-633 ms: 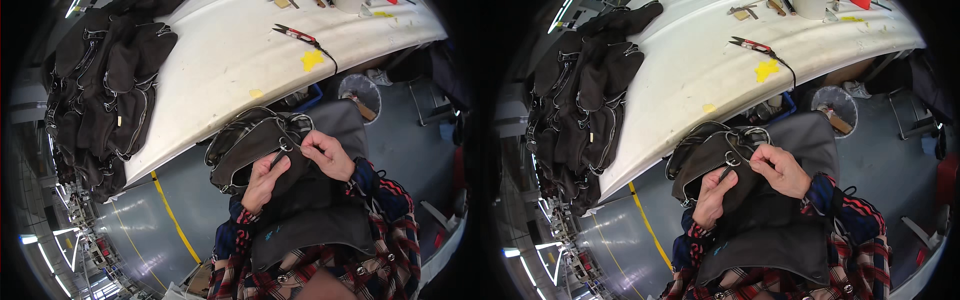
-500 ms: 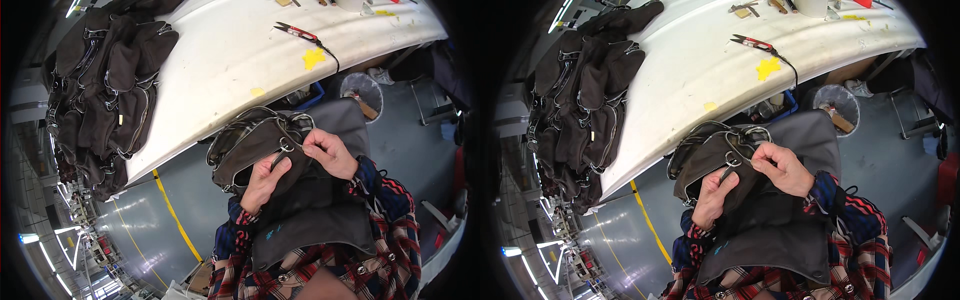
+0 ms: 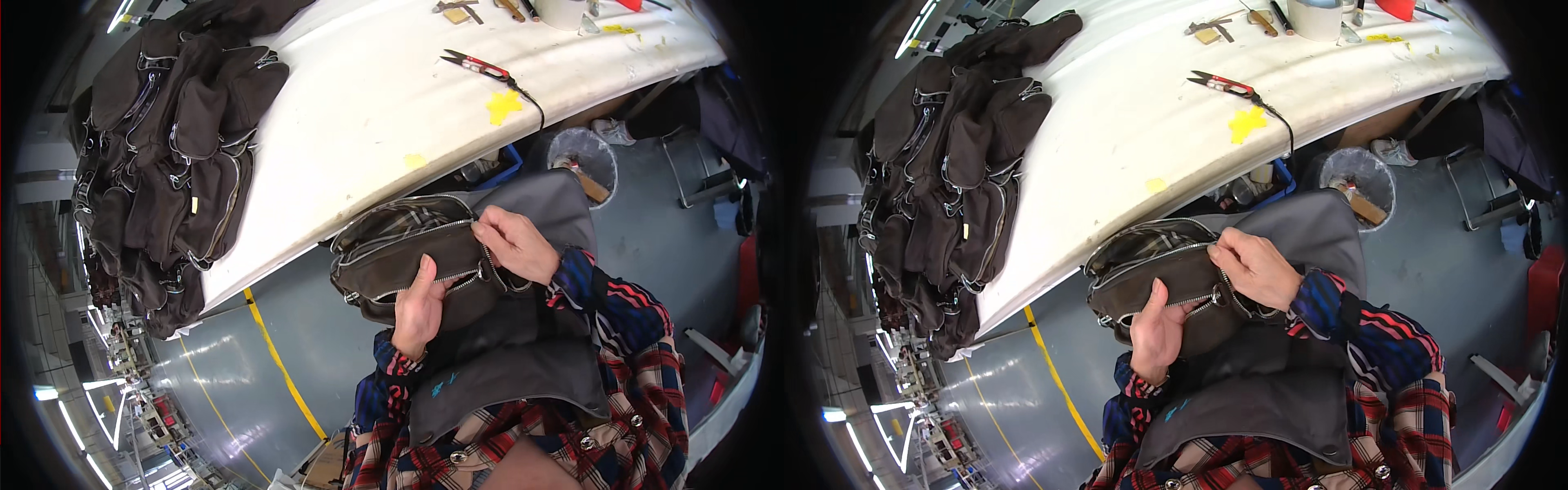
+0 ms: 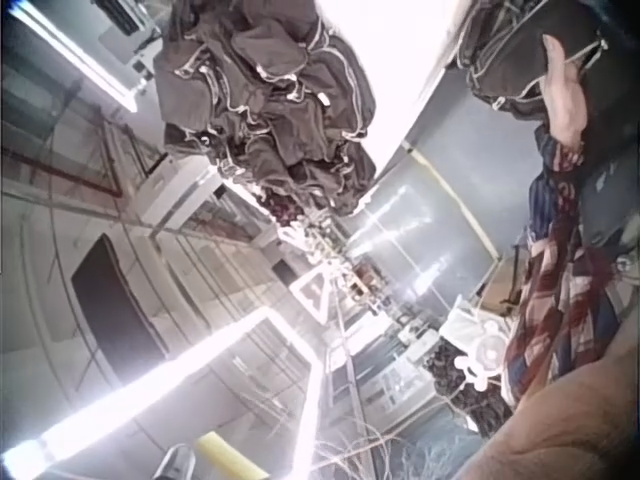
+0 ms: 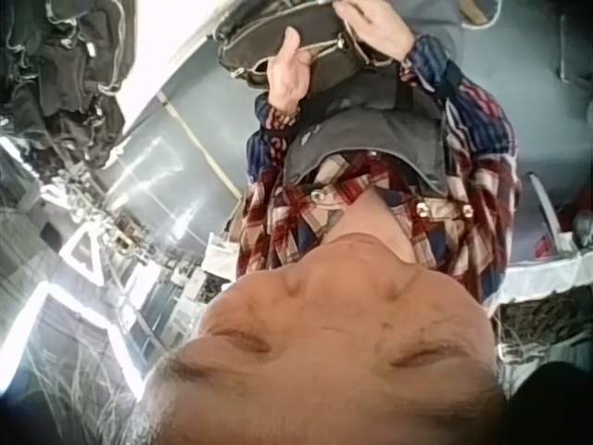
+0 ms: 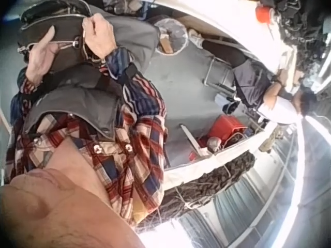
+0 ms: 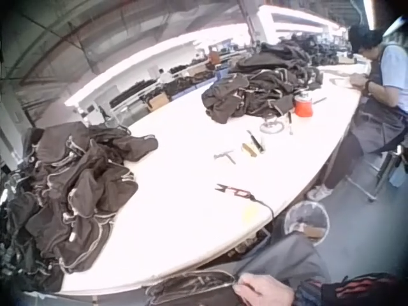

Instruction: The recorder trims loose threads and inspects the edges of a leather bag using small snips.

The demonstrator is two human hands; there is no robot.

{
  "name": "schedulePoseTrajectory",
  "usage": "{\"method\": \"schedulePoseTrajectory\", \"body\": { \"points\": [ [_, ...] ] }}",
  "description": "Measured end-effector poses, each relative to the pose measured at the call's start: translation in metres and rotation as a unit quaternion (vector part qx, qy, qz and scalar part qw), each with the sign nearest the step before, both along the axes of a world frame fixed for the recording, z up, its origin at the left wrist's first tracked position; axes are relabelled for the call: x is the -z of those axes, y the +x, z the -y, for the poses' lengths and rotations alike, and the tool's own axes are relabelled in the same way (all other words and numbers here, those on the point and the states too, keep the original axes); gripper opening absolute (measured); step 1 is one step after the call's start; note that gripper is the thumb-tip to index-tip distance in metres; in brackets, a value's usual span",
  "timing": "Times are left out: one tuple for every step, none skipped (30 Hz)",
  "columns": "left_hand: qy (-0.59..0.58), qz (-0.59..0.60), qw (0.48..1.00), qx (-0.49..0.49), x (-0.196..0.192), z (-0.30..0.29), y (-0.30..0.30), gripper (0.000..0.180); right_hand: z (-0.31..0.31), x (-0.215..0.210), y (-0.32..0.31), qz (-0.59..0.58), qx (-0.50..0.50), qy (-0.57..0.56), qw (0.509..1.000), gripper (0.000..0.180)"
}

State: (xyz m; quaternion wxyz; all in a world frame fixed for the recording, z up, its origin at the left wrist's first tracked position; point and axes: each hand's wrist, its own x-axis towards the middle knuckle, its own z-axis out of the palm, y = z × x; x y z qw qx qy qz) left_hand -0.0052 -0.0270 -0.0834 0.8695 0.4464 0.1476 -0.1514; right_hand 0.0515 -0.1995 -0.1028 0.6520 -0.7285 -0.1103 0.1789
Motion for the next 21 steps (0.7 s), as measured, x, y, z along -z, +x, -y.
{"method": "schedulePoseTrajectory", "body": {
  "points": [
    [0.000, 0.001, 1.000, -0.001, 0.001, -0.002, -0.002, 0.042, -0.003, 0.003, 0.001, 0.022, 0.002, 0.008, 1.000, 0.027],
    [-0.038, 0.014, 0.999, 0.009, 0.004, -0.006, -0.003, 0.040, -0.004, 0.003, 0.001, 0.022, 0.001, 0.007, 1.000, 0.027],
    [-0.077, 0.026, 0.997, 0.019, 0.006, -0.009, -0.004, 0.038, -0.004, 0.002, 0.000, -0.050, -0.012, 0.029, 0.998, 0.026],
    [-0.080, 0.027, 0.996, 0.020, 0.008, -0.009, -0.006, 0.038, -0.002, 0.000, -0.002, -0.121, -0.024, 0.048, 0.991, 0.025],
    [-0.091, 0.038, 0.995, 0.007, 0.009, -0.009, -0.008, 0.040, -0.002, 0.000, -0.004, -0.121, -0.022, 0.044, 0.991, 0.025],
    [-0.103, 0.049, 0.993, -0.006, 0.011, -0.009, -0.009, 0.041, -0.005, 0.001, -0.005, -0.119, -0.011, 0.090, 0.989, 0.023],
    [-0.107, 0.046, 0.993, -0.004, 0.009, -0.009, -0.010, 0.041, -0.006, 0.000, -0.009, -0.119, 0.001, 0.136, 0.984, 0.022],
    [-0.132, 0.049, 0.990, -0.006, 0.004, -0.009, -0.011, 0.042, -0.005, -0.004, -0.010, -0.103, -0.004, 0.134, 0.986, 0.021],
    [-0.156, 0.052, 0.986, -0.009, 0.001, -0.008, -0.013, 0.043, -0.002, -0.005, -0.014, -0.106, 0.000, 0.131, 0.986, 0.021],
    [-0.193, 0.068, 0.979, 0.007, -0.002, -0.009, -0.013, 0.045, -0.004, -0.005, -0.015, -0.100, -0.004, 0.146, 0.984, 0.021],
    [-0.191, 0.069, 0.979, 0.005, -0.001, -0.011, -0.014, 0.045, -0.006, -0.006, -0.015, -0.095, -0.008, 0.161, 0.982, 0.021],
    [-0.215, 0.075, 0.974, 0.007, 0.001, -0.014, -0.016, 0.045, -0.005, -0.007, -0.015, -0.085, -0.023, 0.150, 0.985, 0.021],
    [-0.240, 0.082, 0.967, 0.008, 0.006, -0.015, -0.017, 0.046, -0.004, -0.008, -0.016, -0.085, -0.027, 0.151, 0.985, 0.021],
    [-0.226, 0.063, 0.972, -0.006, 0.008, -0.017, -0.018, 0.044, -0.004, -0.010, -0.017, -0.096, -0.029, 0.151, 0.983, 0.020],
    [-0.224, 0.064, 0.972, -0.010, 0.009, -0.019, -0.018, 0.044, -0.004, -0.010, -0.018, -0.106, -0.032, 0.151, 0.982, 0.020],
    [-0.191, 0.052, 0.980, -0.023, 0.009, -0.021, -0.019, 0.043, -0.004, -0.006, -0.020, -0.122, -0.036, 0.145, 0.981, 0.020],
    [-0.157, 0.040, 0.986, -0.037, 0.008, -0.023, -0.020, 0.042, -0.003, -0.005, -0.020, -0.122, -0.045, 0.146, 0.981, 0.020],
    [-0.155, 0.043, 0.986, -0.045, 0.006, -0.025, -0.018, 0.042, -0.002, -0.005, -0.018, -0.124, -0.049, 0.141, 0.981, 0.019],
    [-0.168, 0.021, 0.983, -0.068, 0.003, -0.025, -0.013, 0.040, 0.000, -0.005, -0.018, -0.124, -0.049, 0.135, 0.982, 0.019],
    [-0.182, 0.000, 0.979, -0.090, -0.001, -0.026, -0.008, 0.040, 0.002, -0.010, -0.016, -0.135, -0.048, 0.126, 0.982, 0.020],
    [-0.183, 0.005, 0.979, -0.091, -0.006, -0.026, -0.004, 0.040, 0.002, -0.009, -0.015, -0.130, -0.051, 0.125, 0.982, 0.020]
  ]
}}
